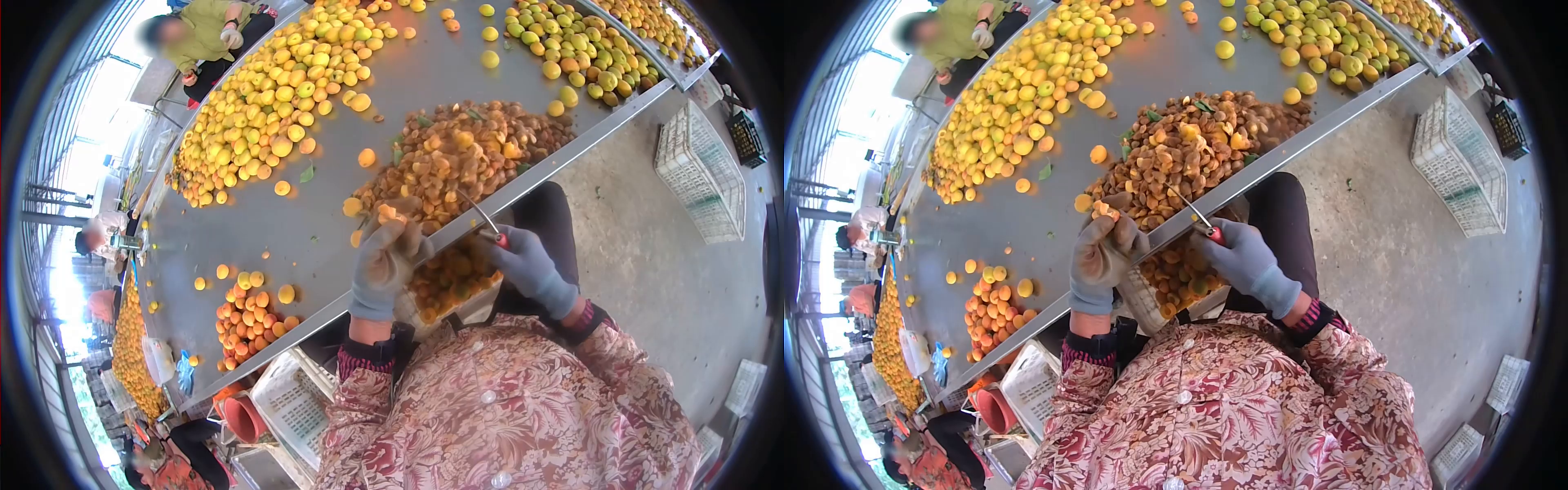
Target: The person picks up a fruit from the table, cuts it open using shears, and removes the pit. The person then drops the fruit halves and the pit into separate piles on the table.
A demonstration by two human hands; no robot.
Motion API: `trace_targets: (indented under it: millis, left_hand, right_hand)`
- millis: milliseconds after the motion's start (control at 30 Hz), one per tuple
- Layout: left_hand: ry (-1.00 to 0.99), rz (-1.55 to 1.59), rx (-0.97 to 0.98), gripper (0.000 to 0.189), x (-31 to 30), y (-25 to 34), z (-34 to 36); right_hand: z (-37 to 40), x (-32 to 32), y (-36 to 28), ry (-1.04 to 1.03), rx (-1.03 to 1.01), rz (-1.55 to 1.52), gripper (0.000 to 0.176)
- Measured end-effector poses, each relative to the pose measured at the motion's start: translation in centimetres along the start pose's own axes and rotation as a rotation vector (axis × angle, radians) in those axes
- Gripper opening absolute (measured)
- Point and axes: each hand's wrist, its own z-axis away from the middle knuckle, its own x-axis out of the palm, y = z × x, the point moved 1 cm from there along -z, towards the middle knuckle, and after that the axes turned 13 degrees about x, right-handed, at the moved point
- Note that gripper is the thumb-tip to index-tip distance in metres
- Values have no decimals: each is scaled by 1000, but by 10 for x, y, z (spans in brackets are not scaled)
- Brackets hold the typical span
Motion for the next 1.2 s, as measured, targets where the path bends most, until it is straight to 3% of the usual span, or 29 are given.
trace_targets:
  millis: [133, 200, 333, 433, 533, 667, 700, 767, 833, 900, 967, 1000, 1133, 1200]
  left_hand:
    - [18, -119, 25, 31, -7, 1, 5]
    - [-86, -812, 219, 22, -5, 1, 7]
    - [89, -637, 137, 19, 7, -2, 5]
    - [60, -838, 274, 16, 5, -3, 0]
    - [24, -966, 247, 19, 3, -2, -2]
    - [-114, -1355, 468, 27, -9, -7, -5]
    - [-160, -1520, 555, 29, -10, -7, -6]
    - [-174, -1459, 557, 35, -9, -7, -10]
    - [-182, -1404, 555, 41, -8, -5, -9]
    - [-46, -937, 396, 55, -8, -4, -8]
    - [-40, -772, 338, 57, -8, 2, -7]
    - [-39, -606, 280, 59, -9, 3, -7]
    - [-9, -616, 265, 55, -10, 1, -9]
    - [-125, -949, 292, 50, -16, 3, -10]
  right_hand:
    - [-3, 24, -24, -97, 95, -238, 22]
    - [-9, 35, -33, -150, 139, -370, 17]
    - [-16, 55, -51, -175, 54, -539, 15]
    - [-31, 59, -47, -181, 29, -599, 16]
    - [-40, 61, -43, -146, 15, -621, 17]
    - [-40, 70, -49, -132, -24, -440, 20]
    - [-50, 71, -41, -95, -93, -258, 22]
    - [-68, 67, -31, -55, -162, -77, 23]
    - [-79, 60, -30, 131, -109, 61, 25]
    - [-80, 54, -33, 152, -69, 49, 26]
    - [-76, 48, -38, 200, -95, 111, 29]
    - [-73, 48, -41, 124, -34, -22, 31]
    - [-53, 56, -54, -60, -66, -180, 30]
    - [-48, 59, -57, 61, -316, 338, 32]
